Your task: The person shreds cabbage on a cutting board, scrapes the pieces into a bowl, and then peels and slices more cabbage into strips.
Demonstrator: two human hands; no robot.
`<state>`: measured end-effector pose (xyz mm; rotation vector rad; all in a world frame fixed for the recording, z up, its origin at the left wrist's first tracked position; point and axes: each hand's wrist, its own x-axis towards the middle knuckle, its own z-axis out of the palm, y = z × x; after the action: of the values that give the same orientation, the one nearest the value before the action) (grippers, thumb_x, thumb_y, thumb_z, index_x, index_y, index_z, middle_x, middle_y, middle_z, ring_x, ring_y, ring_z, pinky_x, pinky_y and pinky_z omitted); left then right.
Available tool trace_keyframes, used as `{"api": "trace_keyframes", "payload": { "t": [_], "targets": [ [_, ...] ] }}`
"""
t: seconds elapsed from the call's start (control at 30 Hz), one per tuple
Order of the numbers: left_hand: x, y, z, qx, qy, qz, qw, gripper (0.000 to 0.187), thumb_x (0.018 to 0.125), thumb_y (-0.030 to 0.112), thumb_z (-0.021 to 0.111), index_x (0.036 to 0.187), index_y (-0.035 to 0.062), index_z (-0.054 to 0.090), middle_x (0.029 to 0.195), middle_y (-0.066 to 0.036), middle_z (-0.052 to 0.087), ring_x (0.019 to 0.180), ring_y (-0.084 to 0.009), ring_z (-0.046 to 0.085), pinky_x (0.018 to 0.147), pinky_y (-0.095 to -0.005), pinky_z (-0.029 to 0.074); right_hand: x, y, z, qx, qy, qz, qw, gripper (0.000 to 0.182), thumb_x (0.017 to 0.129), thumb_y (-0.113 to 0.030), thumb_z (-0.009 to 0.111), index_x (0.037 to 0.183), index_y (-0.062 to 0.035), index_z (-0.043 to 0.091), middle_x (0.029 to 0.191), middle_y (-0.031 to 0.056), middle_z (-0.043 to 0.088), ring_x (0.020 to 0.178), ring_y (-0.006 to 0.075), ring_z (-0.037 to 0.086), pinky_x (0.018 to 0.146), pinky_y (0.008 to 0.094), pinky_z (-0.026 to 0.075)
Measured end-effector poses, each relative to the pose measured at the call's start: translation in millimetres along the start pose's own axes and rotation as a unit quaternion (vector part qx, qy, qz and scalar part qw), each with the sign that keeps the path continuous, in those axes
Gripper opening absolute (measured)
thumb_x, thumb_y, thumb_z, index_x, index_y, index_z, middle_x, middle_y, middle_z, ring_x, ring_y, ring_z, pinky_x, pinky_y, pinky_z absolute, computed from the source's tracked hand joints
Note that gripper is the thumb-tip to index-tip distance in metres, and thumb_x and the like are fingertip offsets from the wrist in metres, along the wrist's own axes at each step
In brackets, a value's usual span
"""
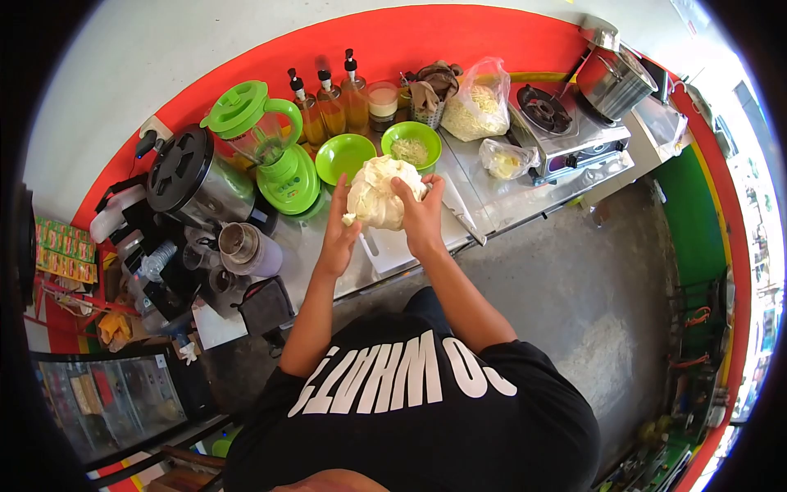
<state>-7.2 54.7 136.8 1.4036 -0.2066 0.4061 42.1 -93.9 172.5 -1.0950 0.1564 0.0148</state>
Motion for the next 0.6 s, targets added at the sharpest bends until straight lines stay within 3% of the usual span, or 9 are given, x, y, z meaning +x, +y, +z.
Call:
{"api": "trace_keyframes", "payload": {
  "t": [0.03, 0.07, 0.1, 0.17, 0.2, 0.27, 0.37, 0.6],
  "targets": [
    [-2.6, -4.3, -3.6, -0.231, -0.061, -0.061, 0.969, 0.088, 0.094, 0.029, 0.073, 0.16, 0.0031, 0.021, 0.156, -0.015, 0.042, 0.142, -0.0305, 0.045, 0.113, -0.0416, 0.041, 1.5, -0.6, -2.8, -0.004, -0.043, -0.008, 0.999, 0.052, 0.094, -0.017, 0.074, 0.121, -0.0102, 0.03, 0.116, 0.017, 0.057, 0.099, 0.0205, 0.065, 0.073, 0.0325, 0.059],
    [-4.1, -8.8, -7.7, -0.448, -0.119, -0.117, 0.878, 0.098, 0.092, 0.034, 0.076, 0.162, 0.0046, 0.015, 0.159, -0.014, 0.039, 0.144, -0.0296, 0.043, 0.114, -0.0421, 0.04, 3.1, -1.3, -4.2, -0.007, -0.087, -0.016, 0.996, 0.05, 0.094, -0.015, 0.073, 0.122, -0.0096, 0.031, 0.116, 0.0165, 0.058, 0.1, 0.0204, 0.064, 0.076, 0.0327, 0.059],
    [-3.6, -8.5, -10.2, -0.448, -0.118, -0.116, 0.879, 0.098, 0.092, 0.034, 0.076, 0.162, 0.0046, 0.015, 0.159, -0.014, 0.039, 0.144, -0.0296, 0.043, 0.114, -0.0421, 0.04, 3.6, -3.0, -3.5, -0.008, -0.089, -0.016, 0.996, 0.05, 0.094, -0.015, 0.073, 0.122, -0.0096, 0.031, 0.116, 0.0165, 0.058, 0.1, 0.0204, 0.064, 0.076, 0.0327, 0.059],
    [-3.2, -7.5, -15.4, -0.566, -0.155, -0.191, 0.787, 0.096, 0.087, 0.037, 0.082, 0.159, 0.0058, 0.026, 0.153, -0.012, 0.046, 0.139, -0.0265, 0.049, 0.111, -0.0412, 0.045, 2.4, -7.9, -1.4, -0.043, -0.155, -0.033, 0.986, 0.057, 0.089, -0.011, 0.078, 0.122, -0.0097, 0.031, 0.115, 0.0162, 0.056, 0.1, 0.0199, 0.064, 0.079, 0.0319, 0.058],
    [0.3, -10.0, -20.6, -0.567, -0.155, -0.191, 0.786, 0.096, 0.087, 0.037, 0.082, 0.159, 0.0058, 0.026, 0.153, -0.012, 0.046, 0.139, -0.0265, 0.049, 0.111, -0.0412, 0.045, 2.1, -10.0, -0.6, -0.043, -0.155, -0.034, 0.986, 0.057, 0.089, -0.011, 0.078, 0.122, -0.0097, 0.031, 0.115, 0.0162, 0.056, 0.1, 0.0199, 0.064, 0.079, 0.0319, 0.058],
    [6.9, -16.8, -31.0, -0.34, -0.084, -0.28, 0.894, 0.088, 0.085, 0.031, 0.084, 0.154, 0.0062, 0.036, 0.144, -0.009, 0.055, 0.13, -0.0231, 0.057, 0.106, -0.0382, 0.049, -0.6, -11.9, -0.2, -0.124, -0.184, -0.083, 0.972, 0.063, 0.086, -0.009, 0.081, 0.124, -0.0087, 0.031, 0.115, 0.0154, 0.056, 0.104, 0.0195, 0.064, 0.083, 0.0326, 0.058],
    [15.7, 8.1, -31.2, -0.275, -0.078, -0.275, 0.918, 0.08, 0.082, 0.024, 0.087, 0.147, 0.0048, 0.044, 0.137, -0.006, 0.061, 0.123, -0.0201, 0.062, 0.102, -0.0346, 0.052, 2.1, -12.8, -1.0, -0.125, -0.192, -0.086, 0.97, 0.065, 0.084, -0.009, 0.082, 0.124, -0.0081, 0.031, 0.115, 0.0156, 0.056, 0.104, 0.0195, 0.063, 0.083, 0.0328, 0.058],
    [11.3, 5.4, -31.5, -0.299, -0.011, -0.231, 0.926, 0.076, 0.077, 0.014, 0.089, 0.139, 0.005, 0.047, 0.133, -0.007, 0.062, 0.122, -0.0197, 0.062, 0.101, -0.035, 0.053, 5.1, -20.6, 1.1, -0.139, -0.211, -0.085, 0.964, 0.065, 0.085, -0.009, 0.082, 0.125, -0.0082, 0.03, 0.116, 0.0173, 0.057, 0.103, 0.0201, 0.065, 0.083, 0.0332, 0.058]
  ]
}}
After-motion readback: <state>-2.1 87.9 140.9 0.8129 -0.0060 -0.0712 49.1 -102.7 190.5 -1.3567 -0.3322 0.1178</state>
